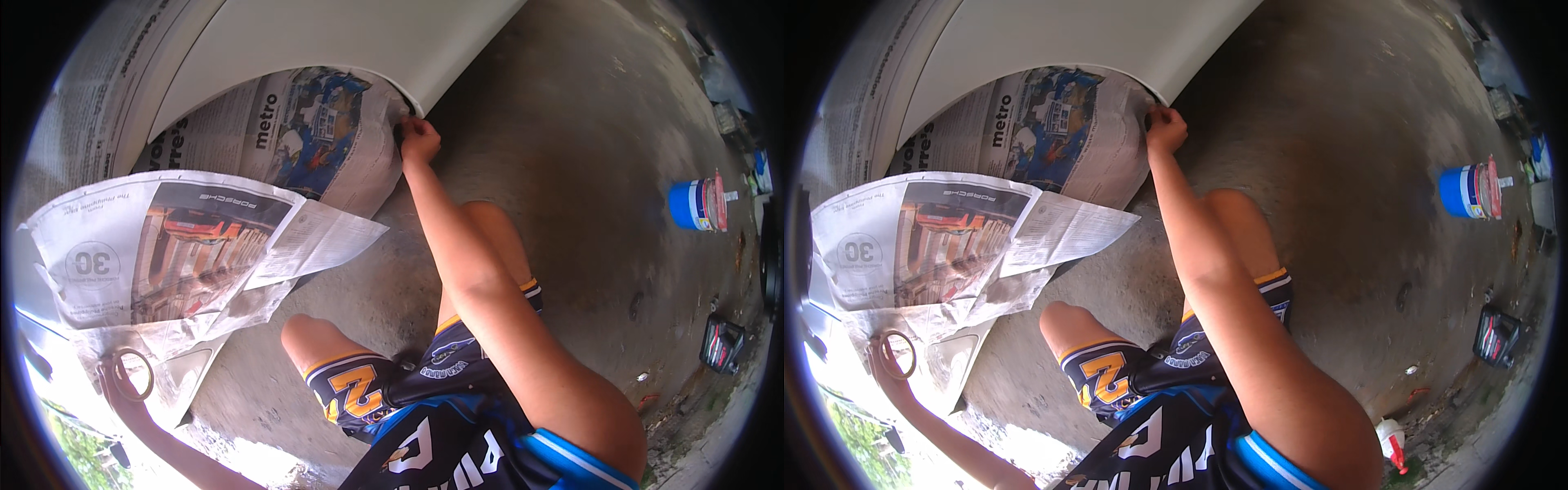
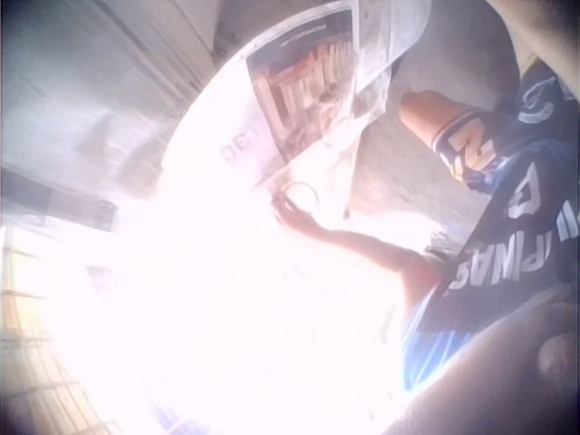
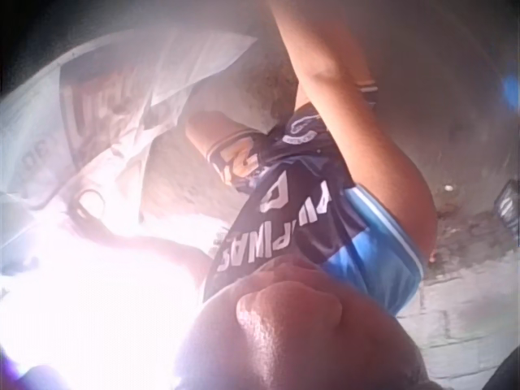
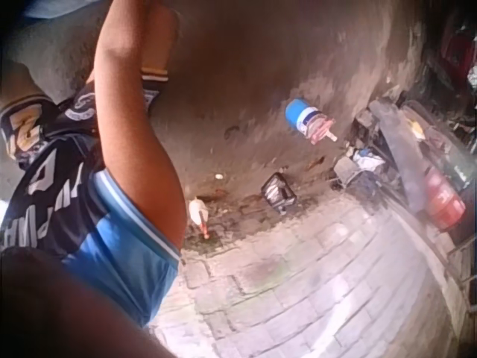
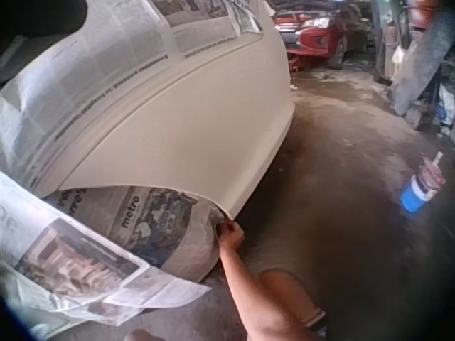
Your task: The person tapes sheets of newspaper onto the rear bumper and trunk area of a white car using masking tape. They repeatedly tear tape, place newspaper sheets, and smooth them down to cover the surface.
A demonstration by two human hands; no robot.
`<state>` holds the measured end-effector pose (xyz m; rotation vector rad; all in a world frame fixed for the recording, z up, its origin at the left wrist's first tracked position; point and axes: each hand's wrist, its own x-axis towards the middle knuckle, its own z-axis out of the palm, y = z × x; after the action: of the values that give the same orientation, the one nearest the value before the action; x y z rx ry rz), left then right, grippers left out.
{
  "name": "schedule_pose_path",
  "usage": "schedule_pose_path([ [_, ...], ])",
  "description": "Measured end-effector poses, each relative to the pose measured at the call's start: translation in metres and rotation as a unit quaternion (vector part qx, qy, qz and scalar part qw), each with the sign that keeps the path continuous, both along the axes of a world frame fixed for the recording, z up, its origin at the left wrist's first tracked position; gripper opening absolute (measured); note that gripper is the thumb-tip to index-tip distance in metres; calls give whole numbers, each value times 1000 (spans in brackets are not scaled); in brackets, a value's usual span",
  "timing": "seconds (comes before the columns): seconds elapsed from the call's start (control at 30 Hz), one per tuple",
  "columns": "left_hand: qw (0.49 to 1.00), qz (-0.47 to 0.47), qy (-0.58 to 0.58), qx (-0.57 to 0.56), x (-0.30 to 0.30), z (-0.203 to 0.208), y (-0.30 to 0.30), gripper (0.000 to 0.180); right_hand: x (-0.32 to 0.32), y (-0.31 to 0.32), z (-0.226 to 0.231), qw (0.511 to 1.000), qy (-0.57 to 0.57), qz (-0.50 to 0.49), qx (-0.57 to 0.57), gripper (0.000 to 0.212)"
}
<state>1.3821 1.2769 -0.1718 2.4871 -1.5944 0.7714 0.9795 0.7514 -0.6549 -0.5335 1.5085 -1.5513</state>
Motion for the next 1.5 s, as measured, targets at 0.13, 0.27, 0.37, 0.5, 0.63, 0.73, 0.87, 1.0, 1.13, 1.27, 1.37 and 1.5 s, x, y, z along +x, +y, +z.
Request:
schedule_pose_path([
  [0.13,972,-51,-208,93,-21,4,-14,29,6,-2,-9,1000,-9,-17,-7,19],
  [0.27,963,-22,-252,94,-28,2,-14,27,6,-6,-14,998,-42,-29,-44,15],
  [0.37,937,-20,-324,131,-20,0,-7,28,5,-8,-13,997,-50,-46,-39,16],
  [0.5,942,2,-305,141,-4,0,-1,29,4,-7,-9,997,-43,-50,-31,17],
  [0.63,944,8,-301,134,1,1,5,29,8,-6,-8,997,-6,-71,-25,17],
  [0.73,945,13,-300,133,0,1,7,29,14,-6,-8,995,5,-96,-9,19],
  [0.87,943,17,-303,133,0,2,4,30,24,-8,-3,988,26,-152,-10,23],
  [1.0,945,20,-300,132,3,3,2,30,29,-9,3,978,-137,-134,78,24],
  [1.13,945,21,-300,129,6,4,1,30,19,-13,5,921,-387,-53,20,22],
  [1.27,945,22,-299,129,7,3,2,31,-3,-13,8,854,-518,48,-10,28],
  [1.37,945,23,-298,130,7,2,3,31,-17,-6,14,821,-568,52,1,32],
  [1.5,945,23,-298,131,8,2,4,32,-29,4,20,798,-600,46,21,33],
])
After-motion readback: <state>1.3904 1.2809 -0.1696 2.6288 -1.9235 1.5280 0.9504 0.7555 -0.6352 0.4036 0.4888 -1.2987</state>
